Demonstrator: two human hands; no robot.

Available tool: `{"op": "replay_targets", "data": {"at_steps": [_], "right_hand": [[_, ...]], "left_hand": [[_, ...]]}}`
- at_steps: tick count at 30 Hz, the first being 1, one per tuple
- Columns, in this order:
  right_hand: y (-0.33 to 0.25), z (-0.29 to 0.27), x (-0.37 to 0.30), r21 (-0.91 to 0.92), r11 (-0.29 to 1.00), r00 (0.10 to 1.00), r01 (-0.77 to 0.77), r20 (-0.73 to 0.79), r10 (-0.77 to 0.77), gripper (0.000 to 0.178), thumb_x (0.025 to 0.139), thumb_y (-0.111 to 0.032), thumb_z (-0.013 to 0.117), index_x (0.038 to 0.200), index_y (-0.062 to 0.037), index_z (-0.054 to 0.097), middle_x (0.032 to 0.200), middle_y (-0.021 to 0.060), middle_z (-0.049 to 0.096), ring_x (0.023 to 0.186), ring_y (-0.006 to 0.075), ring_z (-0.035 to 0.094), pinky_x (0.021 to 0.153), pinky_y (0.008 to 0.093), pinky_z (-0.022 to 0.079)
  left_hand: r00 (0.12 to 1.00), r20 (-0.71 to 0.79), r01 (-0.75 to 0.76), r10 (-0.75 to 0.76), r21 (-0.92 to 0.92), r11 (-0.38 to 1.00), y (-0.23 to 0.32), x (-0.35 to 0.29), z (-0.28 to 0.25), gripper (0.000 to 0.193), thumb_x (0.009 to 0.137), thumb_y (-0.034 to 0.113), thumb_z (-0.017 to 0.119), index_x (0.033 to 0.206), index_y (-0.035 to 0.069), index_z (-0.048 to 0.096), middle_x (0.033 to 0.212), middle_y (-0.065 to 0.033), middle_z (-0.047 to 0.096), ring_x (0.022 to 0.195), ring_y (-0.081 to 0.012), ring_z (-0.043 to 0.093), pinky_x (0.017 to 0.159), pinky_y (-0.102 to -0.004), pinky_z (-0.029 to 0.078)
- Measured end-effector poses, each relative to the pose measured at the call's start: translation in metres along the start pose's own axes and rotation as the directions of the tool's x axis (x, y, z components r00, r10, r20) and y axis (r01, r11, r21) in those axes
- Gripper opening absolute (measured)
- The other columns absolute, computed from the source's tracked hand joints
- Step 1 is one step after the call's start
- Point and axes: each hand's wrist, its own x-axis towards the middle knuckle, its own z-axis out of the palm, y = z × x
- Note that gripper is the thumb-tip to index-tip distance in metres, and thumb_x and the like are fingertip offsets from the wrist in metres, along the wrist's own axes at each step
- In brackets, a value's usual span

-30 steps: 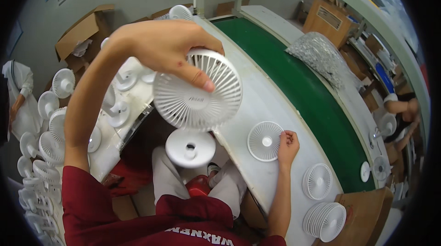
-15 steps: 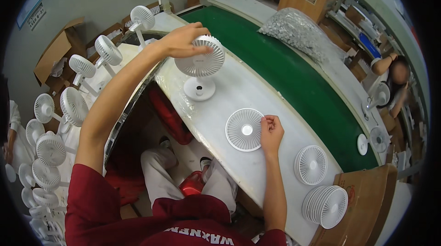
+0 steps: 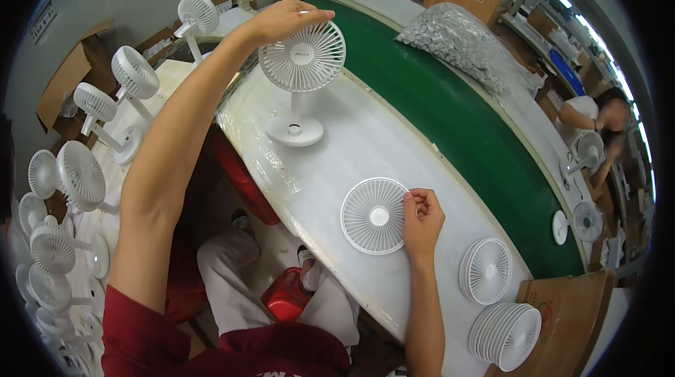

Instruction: The person is assembling small white desktop electric fans at a factory workstation, attaching the grills and bases.

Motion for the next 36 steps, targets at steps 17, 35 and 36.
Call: {"op": "replay_targets", "data": {"at_steps": [17, 35, 36], "right_hand": [[-0.009, -0.004, -0.003, -0.05, 0.999, 1.0, -0.001, 0.001, 0.001, 0.007, 0.09, -0.002, 0.063, 0.094, 0.0027, 0.065, 0.077, 0.0028, 0.058, 0.065, 0.0065, 0.045, 0.059, 0.0174, 0.04], [-0.002, 0.008, -0.006, -0.057, 0.994, 0.995, 0.092, -0.025, -0.093, 0.007, 0.086, -0.003, 0.067, 0.09, 0.0026, 0.067, 0.073, 0.0034, 0.06, 0.064, 0.0086, 0.048, 0.058, 0.0203, 0.042], [-0.003, 0.01, -0.007, -0.059, 0.993, 0.994, 0.102, -0.025, -0.104, 0.007, 0.086, -0.003, 0.067, 0.09, 0.0023, 0.067, 0.072, 0.0034, 0.06, 0.063, 0.0089, 0.048, 0.057, 0.0209, 0.041]], "left_hand": [[0.999, 0.03, 0.024, -0.019, -0.193, 0.981, -0.005, 0.005, -0.01, 0.048, 0.087, 0.051, 0.067, 0.102, 0.007, 0.08, 0.088, -0.0064, 0.073, 0.075, -0.0174, 0.065, 0.072, -0.031, 0.053], [1.0, -0.025, -0.013, 0.007, -0.223, 0.975, -0.018, -0.009, -0.021, 0.049, 0.092, 0.05, 0.063, 0.097, 0.003, 0.077, 0.085, -0.0045, 0.071, 0.067, -0.0119, 0.061, 0.062, -0.0245, 0.05], [1.0, -0.026, -0.011, 0.005, -0.24, 0.971, -0.018, -0.011, -0.021, 0.049, 0.092, 0.05, 0.062, 0.096, 0.004, 0.076, 0.084, -0.0039, 0.07, 0.065, -0.0112, 0.06, 0.06, -0.0231, 0.049]]}}
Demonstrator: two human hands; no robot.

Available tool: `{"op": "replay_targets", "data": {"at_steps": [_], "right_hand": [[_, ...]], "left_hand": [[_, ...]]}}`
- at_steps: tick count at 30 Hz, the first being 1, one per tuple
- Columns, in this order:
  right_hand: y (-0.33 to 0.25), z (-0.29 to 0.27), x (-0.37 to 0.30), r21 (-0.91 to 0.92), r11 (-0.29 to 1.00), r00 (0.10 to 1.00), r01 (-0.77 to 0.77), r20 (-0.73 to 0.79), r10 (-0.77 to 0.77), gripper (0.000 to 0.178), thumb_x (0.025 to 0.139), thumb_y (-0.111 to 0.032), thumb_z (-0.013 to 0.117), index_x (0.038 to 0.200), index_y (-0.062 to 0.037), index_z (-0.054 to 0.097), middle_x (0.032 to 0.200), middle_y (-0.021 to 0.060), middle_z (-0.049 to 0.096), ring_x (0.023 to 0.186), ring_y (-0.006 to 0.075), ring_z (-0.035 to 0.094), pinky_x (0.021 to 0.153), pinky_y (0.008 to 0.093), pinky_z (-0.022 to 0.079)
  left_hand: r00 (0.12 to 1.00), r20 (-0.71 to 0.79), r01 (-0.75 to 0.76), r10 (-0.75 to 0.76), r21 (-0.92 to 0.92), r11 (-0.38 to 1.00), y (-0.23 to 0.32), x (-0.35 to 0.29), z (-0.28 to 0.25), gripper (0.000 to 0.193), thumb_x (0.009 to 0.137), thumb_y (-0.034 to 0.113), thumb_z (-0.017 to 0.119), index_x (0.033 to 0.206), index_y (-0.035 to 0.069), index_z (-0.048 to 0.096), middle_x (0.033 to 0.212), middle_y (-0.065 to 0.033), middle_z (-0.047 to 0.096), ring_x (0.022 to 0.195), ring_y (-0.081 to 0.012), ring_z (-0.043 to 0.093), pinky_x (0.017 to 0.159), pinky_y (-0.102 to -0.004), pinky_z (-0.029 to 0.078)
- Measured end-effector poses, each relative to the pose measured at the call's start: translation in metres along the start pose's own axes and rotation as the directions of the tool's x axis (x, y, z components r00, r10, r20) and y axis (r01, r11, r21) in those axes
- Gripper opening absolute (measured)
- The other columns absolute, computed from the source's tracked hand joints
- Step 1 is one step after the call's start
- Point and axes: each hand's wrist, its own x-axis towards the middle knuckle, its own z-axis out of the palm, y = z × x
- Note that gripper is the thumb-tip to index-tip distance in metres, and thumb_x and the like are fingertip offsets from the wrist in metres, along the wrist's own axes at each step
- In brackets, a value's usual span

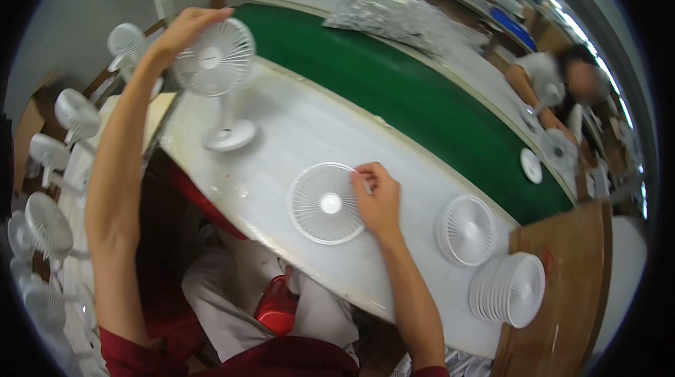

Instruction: The person is assembling small white desktop electric fans at a factory workstation, attaching the grills and bases.

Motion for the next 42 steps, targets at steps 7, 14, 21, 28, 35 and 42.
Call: {"op": "replay_targets", "data": {"at_steps": [7, 14, 21, 28, 35, 42], "right_hand": [[-0.001, 0.01, -0.002, -0.05, 0.998, 1.0, -0.027, 0.004, 0.027, 0.008, 0.086, -0.005, 0.067, 0.09, 0.0018, 0.068, 0.069, 0.0033, 0.06, 0.059, 0.0095, 0.047, 0.054, 0.0214, 0.04], [-0.002, 0.007, 0.001, -0.036, 0.999, 0.999, -0.028, 0.018, 0.028, 0.008, 0.086, -0.005, 0.067, 0.09, 0.0015, 0.068, 0.069, 0.003, 0.06, 0.058, 0.0089, 0.046, 0.053, 0.0208, 0.039], [0.005, 0.001, 0.007, -0.023, 1.0, 1.0, -0.019, 0.009, 0.019, 0.008, 0.086, -0.005, 0.066, 0.09, 0.0017, 0.068, 0.07, 0.0031, 0.061, 0.059, 0.0098, 0.047, 0.054, 0.0214, 0.04], [0.049, 0.004, 0.047, -0.135, 0.97, 0.979, 0.202, 0.064, -0.195, 0.01, 0.087, -0.007, 0.063, 0.093, -0.0018, 0.069, 0.076, 0.0053, 0.065, 0.066, 0.0161, 0.055, 0.064, 0.0277, 0.047], [0.092, -0.029, 0.119, -0.198, 0.946, 0.963, 0.258, 0.136, -0.235, 0.019, 0.095, -0.016, 0.059, 0.102, 0.0005, 0.067, 0.09, 0.009, 0.068, 0.081, 0.0181, 0.061, 0.078, 0.0283, 0.049], [0.1, -0.004, 0.152, -0.17, 0.927, 0.93, 0.334, 0.216, -0.296, 0.026, 0.098, -0.021, 0.058, 0.104, 0.0025, 0.067, 0.092, 0.011, 0.068, 0.084, 0.0198, 0.062, 0.08, 0.029, 0.05]], "left_hand": [[0.991, 0.054, 0.121, -0.119, -0.036, 0.992, -0.001, -0.007, -0.014, 0.048, 0.091, 0.05, 0.063, 0.095, 0.004, 0.075, 0.081, -0.0044, 0.07, 0.066, -0.0117, 0.061, 0.06, -0.0241, 0.049], [0.994, 0.018, 0.11, -0.111, 0.027, 0.994, -0.001, -0.006, -0.008, 0.051, 0.091, 0.055, 0.06, 0.099, 0.006, 0.074, 0.085, -0.004, 0.07, 0.066, -0.013, 0.064, 0.059, -0.0229, 0.05], [0.985, 0.158, 0.055, -0.073, 0.117, 0.992, 0.017, -0.003, 0.001, 0.047, 0.073, 0.038, 0.082, 0.105, 0.005, 0.073, 0.095, -0.0091, 0.073, 0.081, -0.0199, 0.068, 0.078, -0.0297, 0.054], [0.998, 0.048, 0.03, -0.049, 0.345, 0.938, 0.029, -0.024, 0.02, 0.071, 0.056, 0.036, 0.091, 0.116, 0.003, 0.07, 0.105, -0.0127, 0.073, 0.088, -0.0263, 0.069, 0.084, -0.0392, 0.058], [0.939, -0.332, 0.075, 0.087, 0.447, 0.892, 0.029, -0.049, 0.064, 0.064, 0.054, 0.048, 0.089, 0.105, 0.011, 0.074, 0.096, -0.0095, 0.074, 0.084, -0.0282, 0.07, 0.081, -0.0387, 0.055], [0.794, -0.472, -0.058, 0.383, 0.568, 0.821, 0.094, -0.229, 0.012, 0.049, 0.054, 0.04, 0.086, 0.089, 0.01, 0.067, 0.087, -0.0087, 0.067, 0.072, -0.0311, 0.064, 0.068, -0.042, 0.05]]}}
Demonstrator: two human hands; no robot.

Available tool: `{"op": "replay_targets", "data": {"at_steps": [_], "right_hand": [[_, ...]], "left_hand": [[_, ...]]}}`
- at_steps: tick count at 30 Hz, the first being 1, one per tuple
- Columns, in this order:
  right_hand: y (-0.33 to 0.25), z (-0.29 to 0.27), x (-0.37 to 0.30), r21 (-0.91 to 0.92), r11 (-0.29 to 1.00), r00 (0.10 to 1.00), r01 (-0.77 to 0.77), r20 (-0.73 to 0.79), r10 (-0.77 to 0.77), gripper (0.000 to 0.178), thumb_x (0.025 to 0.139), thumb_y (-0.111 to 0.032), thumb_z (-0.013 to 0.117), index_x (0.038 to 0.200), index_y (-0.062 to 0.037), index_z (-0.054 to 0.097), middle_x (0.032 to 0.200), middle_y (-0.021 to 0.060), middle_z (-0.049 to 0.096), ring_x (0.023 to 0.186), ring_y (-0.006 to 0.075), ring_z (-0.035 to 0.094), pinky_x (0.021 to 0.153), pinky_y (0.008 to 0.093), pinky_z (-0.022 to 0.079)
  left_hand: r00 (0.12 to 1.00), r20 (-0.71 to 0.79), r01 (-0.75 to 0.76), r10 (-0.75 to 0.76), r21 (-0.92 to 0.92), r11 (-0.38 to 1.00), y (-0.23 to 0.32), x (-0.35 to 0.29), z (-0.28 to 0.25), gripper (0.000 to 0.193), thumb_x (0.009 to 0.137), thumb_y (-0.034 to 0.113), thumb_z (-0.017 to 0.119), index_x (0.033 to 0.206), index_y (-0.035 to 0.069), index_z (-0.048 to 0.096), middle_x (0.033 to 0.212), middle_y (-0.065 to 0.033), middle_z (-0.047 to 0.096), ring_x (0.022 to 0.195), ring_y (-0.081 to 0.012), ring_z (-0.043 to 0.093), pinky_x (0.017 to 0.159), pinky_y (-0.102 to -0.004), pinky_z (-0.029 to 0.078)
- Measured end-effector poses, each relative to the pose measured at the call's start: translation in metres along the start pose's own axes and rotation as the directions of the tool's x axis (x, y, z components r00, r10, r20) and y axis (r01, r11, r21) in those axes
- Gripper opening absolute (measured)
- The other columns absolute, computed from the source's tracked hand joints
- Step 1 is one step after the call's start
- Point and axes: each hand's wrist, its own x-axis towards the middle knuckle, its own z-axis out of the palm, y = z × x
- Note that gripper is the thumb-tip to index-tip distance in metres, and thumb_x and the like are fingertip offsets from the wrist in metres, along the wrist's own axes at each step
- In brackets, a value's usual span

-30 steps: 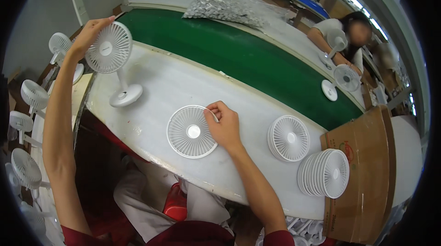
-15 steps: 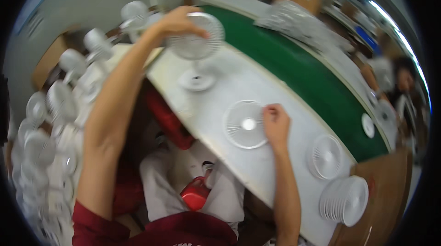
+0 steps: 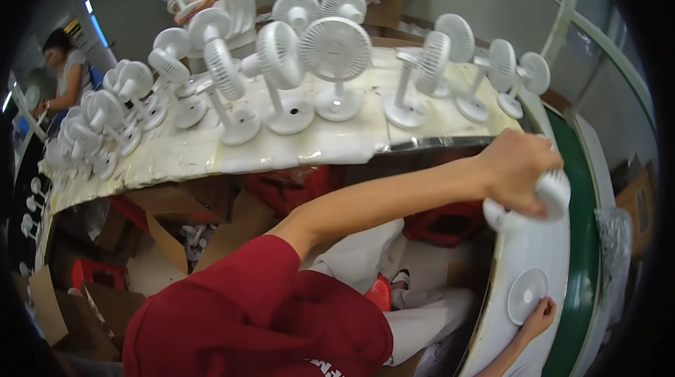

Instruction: The person is assembling small white desktop electric fans at a factory workstation, attaching the grills and bases.

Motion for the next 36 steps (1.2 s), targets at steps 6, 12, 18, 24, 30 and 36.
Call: {"op": "replay_targets", "data": {"at_steps": [6, 12, 18, 24, 30, 36], "right_hand": [[0.026, -0.006, 0.008, -0.075, 0.997, 1.0, -0.019, 0.006, 0.02, 0.027, 0.098, -0.022, 0.058, 0.106, 0.0029, 0.067, 0.095, 0.0131, 0.069, 0.087, 0.0219, 0.063, 0.082, 0.0298, 0.05], [0.107, 0.007, 0.106, -0.028, 0.994, 0.992, -0.109, -0.061, 0.107, 0.025, 0.087, -0.014, 0.065, 0.1, 0.0066, 0.07, 0.092, 0.0252, 0.07, 0.081, 0.03, 0.065, 0.079, 0.0354, 0.054], [0.118, 0.047, 0.128, 0.001, 0.996, 0.996, -0.088, 0.026, 0.087, 0.027, 0.09, -0.017, 0.063, 0.103, 0.0055, 0.069, 0.094, 0.0226, 0.07, 0.084, 0.0288, 0.065, 0.081, 0.0342, 0.053], [0.129, 0.044, 0.125, -0.026, 0.997, 0.997, -0.078, 0.018, 0.079, 0.029, 0.094, -0.021, 0.06, 0.106, 0.0042, 0.068, 0.097, 0.0193, 0.07, 0.087, 0.0274, 0.065, 0.083, 0.0328, 0.052], [0.143, 0.01, 0.105, -0.09, 0.991, 0.995, -0.096, 0.008, 0.098, 0.031, 0.098, -0.025, 0.058, 0.109, 0.0029, 0.068, 0.1, 0.0161, 0.07, 0.091, 0.026, 0.065, 0.085, 0.0315, 0.05], [0.146, -0.011, 0.078, -0.114, 0.986, 0.992, -0.123, 0.009, 0.125, 0.032, 0.099, -0.026, 0.058, 0.11, 0.0024, 0.067, 0.101, 0.0149, 0.07, 0.092, 0.0257, 0.065, 0.086, 0.0312, 0.05]], "left_hand": [[0.974, -0.048, 0.209, -0.22, -0.172, 0.963, 0.062, -0.147, -0.226, 0.069, 0.055, 0.026, 0.094, 0.115, 0.002, 0.07, 0.12, -0.0183, 0.07, 0.086, -0.0256, 0.071, 0.08, -0.0344, 0.056], [0.436, -0.62, 0.878, -0.652, 0.135, 0.459, 0.155, -0.21, -0.279, 0.069, 0.048, 0.018, 0.09, 0.112, 0.001, 0.071, 0.102, -0.0157, 0.074, 0.081, -0.0221, 0.069, 0.076, -0.0318, 0.057], [0.448, -0.874, 0.849, -0.189, 0.482, -0.217, 0.116, -0.223, -0.388, 0.065, 0.068, 0.04, 0.087, 0.12, 0.005, 0.069, 0.098, -0.0085, 0.075, 0.082, -0.023, 0.07, 0.074, -0.0328, 0.055], [0.345, -0.867, 0.778, -0.36, 0.479, -0.407, 0.035, -0.254, -0.453, 0.065, 0.072, 0.048, 0.082, 0.124, 0.013, 0.067, 0.114, -0.0064, 0.072, 0.098, -0.0263, 0.068, 0.085, -0.0389, 0.052], [0.457, -0.779, 0.728, -0.43, 0.605, -0.323, 0.034, -0.278, -0.485, 0.07, 0.072, 0.045, 0.082, 0.13, 0.013, 0.061, 0.124, -0.0084, 0.067, 0.105, -0.0255, 0.066, 0.089, -0.0381, 0.051], [0.479, -0.758, 0.709, -0.442, 0.631, -0.314, 0.052, -0.282, -0.483, 0.071, 0.072, 0.043, 0.083, 0.131, 0.01, 0.061, 0.122, -0.0093, 0.068, 0.104, -0.026, 0.067, 0.089, -0.0373, 0.052]]}}
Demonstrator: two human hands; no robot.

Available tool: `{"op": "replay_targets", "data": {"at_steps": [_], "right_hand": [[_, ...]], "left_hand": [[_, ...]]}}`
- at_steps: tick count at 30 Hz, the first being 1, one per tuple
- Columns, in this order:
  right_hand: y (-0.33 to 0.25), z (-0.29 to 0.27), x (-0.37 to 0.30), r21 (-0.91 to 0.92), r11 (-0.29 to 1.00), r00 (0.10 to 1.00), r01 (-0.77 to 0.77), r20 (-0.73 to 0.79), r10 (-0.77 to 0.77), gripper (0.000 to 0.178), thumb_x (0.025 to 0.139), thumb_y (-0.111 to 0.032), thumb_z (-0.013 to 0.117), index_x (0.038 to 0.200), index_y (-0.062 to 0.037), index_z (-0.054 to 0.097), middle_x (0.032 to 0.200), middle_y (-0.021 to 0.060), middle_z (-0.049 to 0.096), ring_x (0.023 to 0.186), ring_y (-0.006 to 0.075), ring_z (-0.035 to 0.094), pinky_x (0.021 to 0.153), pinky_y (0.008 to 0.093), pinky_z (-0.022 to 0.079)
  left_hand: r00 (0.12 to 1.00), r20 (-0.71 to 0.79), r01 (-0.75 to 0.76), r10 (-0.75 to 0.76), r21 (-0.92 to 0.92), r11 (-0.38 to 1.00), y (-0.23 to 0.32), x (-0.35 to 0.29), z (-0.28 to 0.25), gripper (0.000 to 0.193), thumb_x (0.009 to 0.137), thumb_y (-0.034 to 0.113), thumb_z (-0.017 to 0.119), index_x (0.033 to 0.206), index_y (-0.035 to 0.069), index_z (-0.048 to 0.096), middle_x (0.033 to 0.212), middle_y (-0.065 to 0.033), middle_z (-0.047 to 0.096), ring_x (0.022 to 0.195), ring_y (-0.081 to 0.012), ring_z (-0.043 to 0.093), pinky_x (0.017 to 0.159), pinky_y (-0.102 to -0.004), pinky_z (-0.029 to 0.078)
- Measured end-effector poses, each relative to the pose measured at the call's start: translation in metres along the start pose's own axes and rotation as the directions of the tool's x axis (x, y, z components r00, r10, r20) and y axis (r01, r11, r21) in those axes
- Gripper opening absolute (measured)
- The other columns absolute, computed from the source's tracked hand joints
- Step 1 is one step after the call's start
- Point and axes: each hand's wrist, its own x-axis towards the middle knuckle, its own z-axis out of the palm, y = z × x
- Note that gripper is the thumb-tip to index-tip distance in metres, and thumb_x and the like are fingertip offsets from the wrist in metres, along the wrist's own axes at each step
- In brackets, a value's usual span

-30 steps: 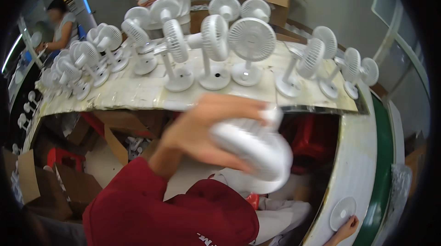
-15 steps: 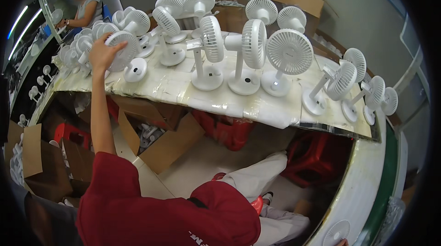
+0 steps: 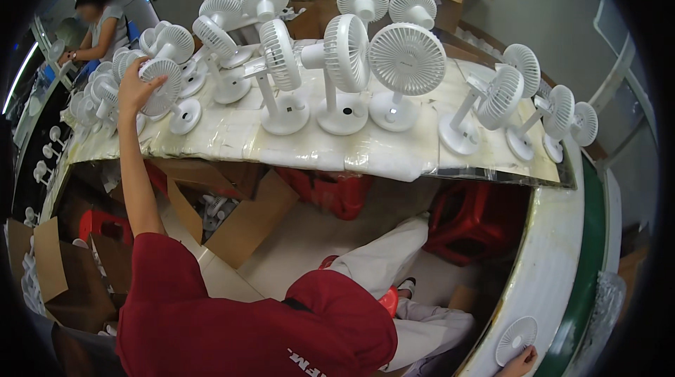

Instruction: The person is assembling small white desktop electric fans at a factory workstation, attaching the grills and bases.

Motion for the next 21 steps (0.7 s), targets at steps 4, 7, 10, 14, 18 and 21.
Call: {"op": "replay_targets", "data": {"at_steps": [4, 7, 10, 14, 18, 21], "right_hand": [[0.008, 0.001, 0.001, -0.004, 1.0, 1.0, -0.002, 0.004, 0.002, 0.032, 0.099, -0.026, 0.058, 0.109, 0.0024, 0.067, 0.101, 0.015, 0.07, 0.091, 0.0256, 0.065, 0.086, 0.0314, 0.05], [0.01, 0.001, 0.002, -0.008, 1.0, 1.0, -0.002, -0.013, 0.002, 0.031, 0.099, -0.026, 0.058, 0.109, 0.0024, 0.067, 0.101, 0.015, 0.07, 0.091, 0.0253, 0.065, 0.086, 0.0315, 0.05], [-0.008, 0.003, -0.001, 0.048, 0.999, 0.998, -0.017, -0.053, 0.019, 0.027, 0.09, -0.015, 0.062, 0.102, 0.0088, 0.067, 0.096, 0.022, 0.07, 0.085, 0.0307, 0.065, 0.081, 0.035, 0.053], [-0.024, -0.002, -0.007, 0.059, 0.998, 0.997, -0.027, -0.065, 0.031, 0.026, 0.087, -0.011, 0.063, 0.1, 0.0112, 0.067, 0.095, 0.025, 0.07, 0.083, 0.0328, 0.065, 0.08, 0.0363, 0.054], [-0.042, -0.009, -0.015, 0.041, 0.999, 0.997, -0.036, -0.065, 0.039, 0.026, 0.087, -0.011, 0.063, 0.1, 0.0115, 0.067, 0.095, 0.0256, 0.07, 0.083, 0.0332, 0.065, 0.08, 0.0365, 0.054], [-0.053, -0.01, -0.026, 0.019, 0.999, 0.997, -0.046, -0.065, 0.047, 0.025, 0.086, -0.01, 0.064, 0.098, 0.0117, 0.067, 0.093, 0.0258, 0.07, 0.083, 0.0337, 0.065, 0.079, 0.0366, 0.054]], "left_hand": [[0.998, 0.037, 0.041, -0.041, 0.011, 0.999, -0.002, 0.0, -0.008, 0.069, 0.071, 0.041, 0.083, 0.128, 0.009, 0.063, 0.117, -0.0095, 0.07, 0.099, -0.0269, 0.068, 0.086, -0.0371, 0.053], [0.993, 0.087, 0.079, -0.081, 0.022, 0.997, 0.0, 0.006, -0.008, 0.067, 0.071, 0.041, 0.084, 0.127, 0.009, 0.064, 0.113, -0.0097, 0.072, 0.096, -0.0276, 0.069, 0.085, -0.0369, 0.053], [0.995, 0.077, 0.064, -0.061, -0.037, 0.997, 0.0, 0.026, 0.003, 0.065, 0.071, 0.04, 0.084, 0.124, 0.009, 0.066, 0.108, -0.0095, 0.073, 0.092, -0.0281, 0.07, 0.083, -0.0368, 0.054], [0.991, 0.11, 0.08, -0.071, -0.077, 0.994, 0.006, 0.038, 0.013, 0.067, 0.07, 0.04, 0.085, 0.125, 0.009, 0.065, 0.11, -0.01, 0.073, 0.094, -0.028, 0.07, 0.083, -0.0371, 0.054], [0.99, 0.125, 0.078, -0.069, -0.068, 0.995, 0.013, 0.036, 0.016, 0.069, 0.069, 0.039, 0.086, 0.127, 0.009, 0.064, 0.116, -0.011, 0.07, 0.098, -0.0277, 0.069, 0.084, -0.0379, 0.054], [0.999, 0.049, 0.013, -0.014, 0.024, 1.0, 0.012, 0.031, 0.017, 0.072, 0.068, 0.039, 0.086, 0.13, 0.01, 0.062, 0.121, -0.0121, 0.068, 0.102, -0.0274, 0.068, 0.085, -0.0389, 0.053]]}}
